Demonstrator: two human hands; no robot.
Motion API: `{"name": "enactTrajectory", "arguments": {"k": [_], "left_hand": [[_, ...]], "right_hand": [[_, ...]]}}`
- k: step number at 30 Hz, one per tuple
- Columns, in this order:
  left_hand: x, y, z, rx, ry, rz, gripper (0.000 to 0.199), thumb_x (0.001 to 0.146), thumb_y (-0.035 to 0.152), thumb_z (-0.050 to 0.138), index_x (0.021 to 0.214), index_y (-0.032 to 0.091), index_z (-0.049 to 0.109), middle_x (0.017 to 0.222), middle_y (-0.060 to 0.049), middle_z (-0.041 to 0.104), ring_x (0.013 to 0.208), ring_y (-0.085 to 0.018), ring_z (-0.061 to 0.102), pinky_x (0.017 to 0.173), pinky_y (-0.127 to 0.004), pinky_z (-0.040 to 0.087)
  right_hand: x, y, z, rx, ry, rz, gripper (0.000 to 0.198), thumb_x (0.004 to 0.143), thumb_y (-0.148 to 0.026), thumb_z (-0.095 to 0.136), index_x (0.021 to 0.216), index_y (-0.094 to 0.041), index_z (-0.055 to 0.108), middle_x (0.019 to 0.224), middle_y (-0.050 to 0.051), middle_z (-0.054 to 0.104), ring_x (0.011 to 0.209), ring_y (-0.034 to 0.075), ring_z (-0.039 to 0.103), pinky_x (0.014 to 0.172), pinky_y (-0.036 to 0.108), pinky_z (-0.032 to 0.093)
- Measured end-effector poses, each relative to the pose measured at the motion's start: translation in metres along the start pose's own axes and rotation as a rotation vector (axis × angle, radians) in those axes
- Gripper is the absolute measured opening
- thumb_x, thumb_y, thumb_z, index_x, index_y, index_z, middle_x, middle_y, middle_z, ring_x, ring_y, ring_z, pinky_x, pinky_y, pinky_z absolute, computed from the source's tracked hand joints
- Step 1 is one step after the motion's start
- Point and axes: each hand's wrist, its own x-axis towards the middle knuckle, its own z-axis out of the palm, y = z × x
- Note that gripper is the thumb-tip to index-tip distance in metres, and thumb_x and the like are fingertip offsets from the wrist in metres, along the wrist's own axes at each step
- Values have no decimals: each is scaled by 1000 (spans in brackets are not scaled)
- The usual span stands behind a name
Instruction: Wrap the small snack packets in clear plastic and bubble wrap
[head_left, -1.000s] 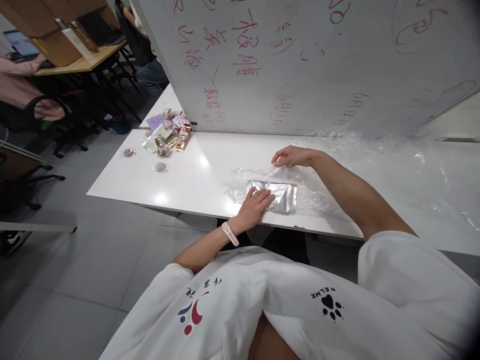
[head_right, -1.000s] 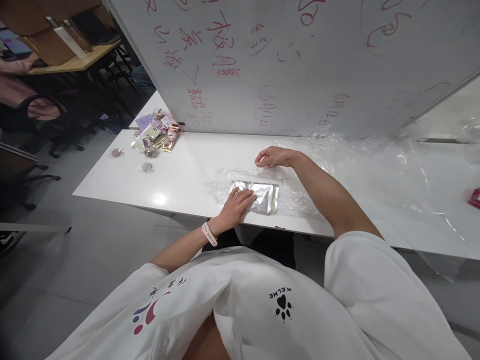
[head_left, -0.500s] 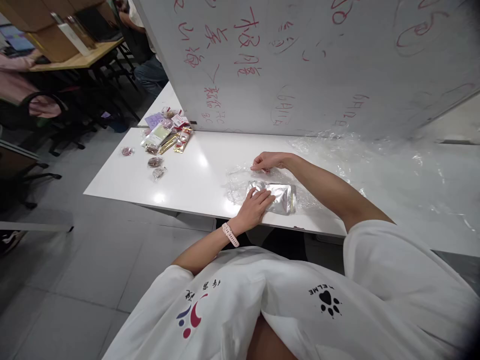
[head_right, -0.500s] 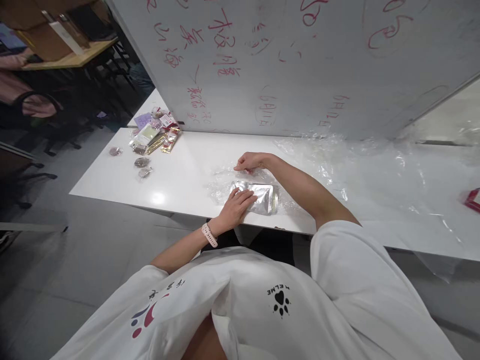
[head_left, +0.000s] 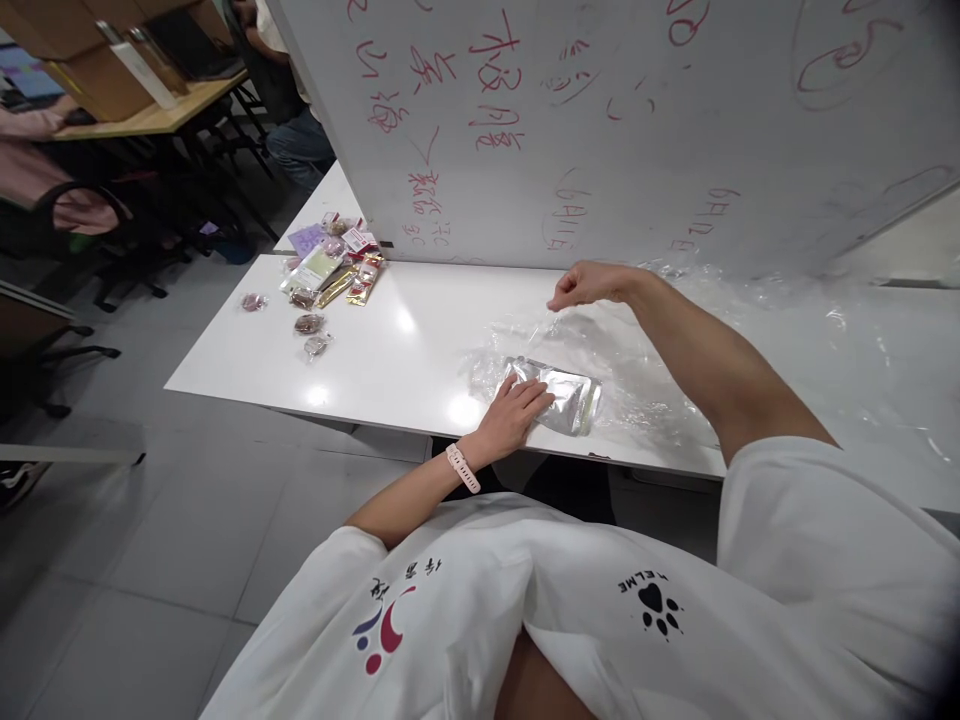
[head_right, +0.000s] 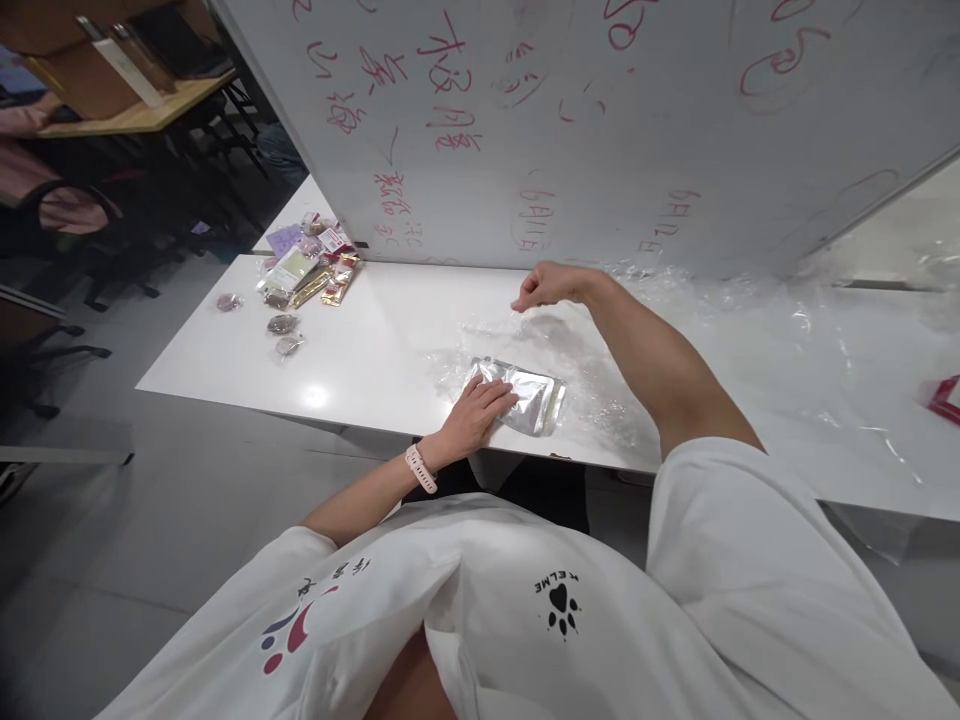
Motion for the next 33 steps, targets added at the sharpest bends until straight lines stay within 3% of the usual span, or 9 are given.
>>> {"name": "enactTrajectory", "arguments": {"k": [4, 10, 15, 18, 21, 23, 27, 30, 33], "left_hand": [[1, 1, -1, 6, 14, -11, 48, 93, 5, 38, 136, 18, 54, 139, -13, 60, 136, -25, 49, 118, -48, 31], [4, 2, -4, 21, 15, -7, 46, 93, 6, 39, 134, 19, 55, 138, -13, 60, 129, -25, 53, 113, -47, 32], [6, 7, -9, 67, -16, -8, 46, 92, 4, 38, 132, 19, 55, 136, -12, 61, 122, -23, 56, 109, -44, 33], [13, 11, -10, 82, -27, -32, 44, 91, 4, 39, 128, 18, 57, 132, -11, 63, 117, -22, 58, 104, -43, 35], [19, 12, -8, 51, -24, -68, 39, 93, 6, 42, 125, 20, 60, 127, -10, 66, 112, -22, 60, 100, -42, 38], [17, 12, -7, 2, 27, -125, 33, 97, 11, 43, 121, 22, 63, 125, -9, 68, 112, -21, 61, 98, -40, 41], [-8, 7, -10, 57, 344, -503, 29, 99, 22, 48, 123, 22, 63, 143, -13, 56, 134, -29, 48, 108, -47, 37], [-26, -3, -21, 63, 460, -801, 53, 94, 34, 58, 142, 17, 47, 154, -21, 42, 140, -37, 38, 110, -56, 35], [-21, -17, -36, -202, 418, -913, 80, 86, 43, 69, 152, 17, 32, 140, -21, 55, 122, -34, 56, 99, -50, 46]], "right_hand": [[-19, 1, -9, 128, 276, -7, 43, 88, -55, 68, 81, -12, 69, 72, 5, 64, 64, 9, 50, 64, 25, 40], [-64, 25, 22, 76, 21, 157, 34, 85, -35, 69, 84, -1, 71, 90, 12, 72, 67, 4, 57, 67, 28, 41], [-98, 42, -44, 193, 738, 273, 43, 89, -39, 60, 95, 3, 67, 101, 19, 69, 66, 2, 51, 63, 29, 37], [-119, 32, -60, 237, 1069, 165, 34, 92, -35, 62, 104, -4, 68, 98, 16, 69, 63, 4, 47, 59, 30, 37], [-128, 10, 13, 292, 780, -147, 19, 93, -33, 64, 102, -19, 72, 79, 6, 68, 59, 11, 57, 57, 33, 48], [-125, 1, 93, 161, 526, -313, 25, 99, -35, 52, 113, -24, 70, 99, 8, 72, 79, 20, 68, 69, 42, 57], [-112, 3, 218, -273, 596, -348, 43, 103, -31, 38, 142, -24, 54, 145, 10, 55, 131, 29, 51, 103, 53, 47], [-108, 11, 242, -436, 693, -267, 48, 104, -27, 33, 149, -25, 47, 152, 9, 48, 135, 29, 45, 106, 50, 40], [-109, 12, 236, -471, 685, -263, 48, 104, -28, 31, 150, -26, 46, 153, 8, 48, 132, 30, 45, 106, 49, 38]]}}
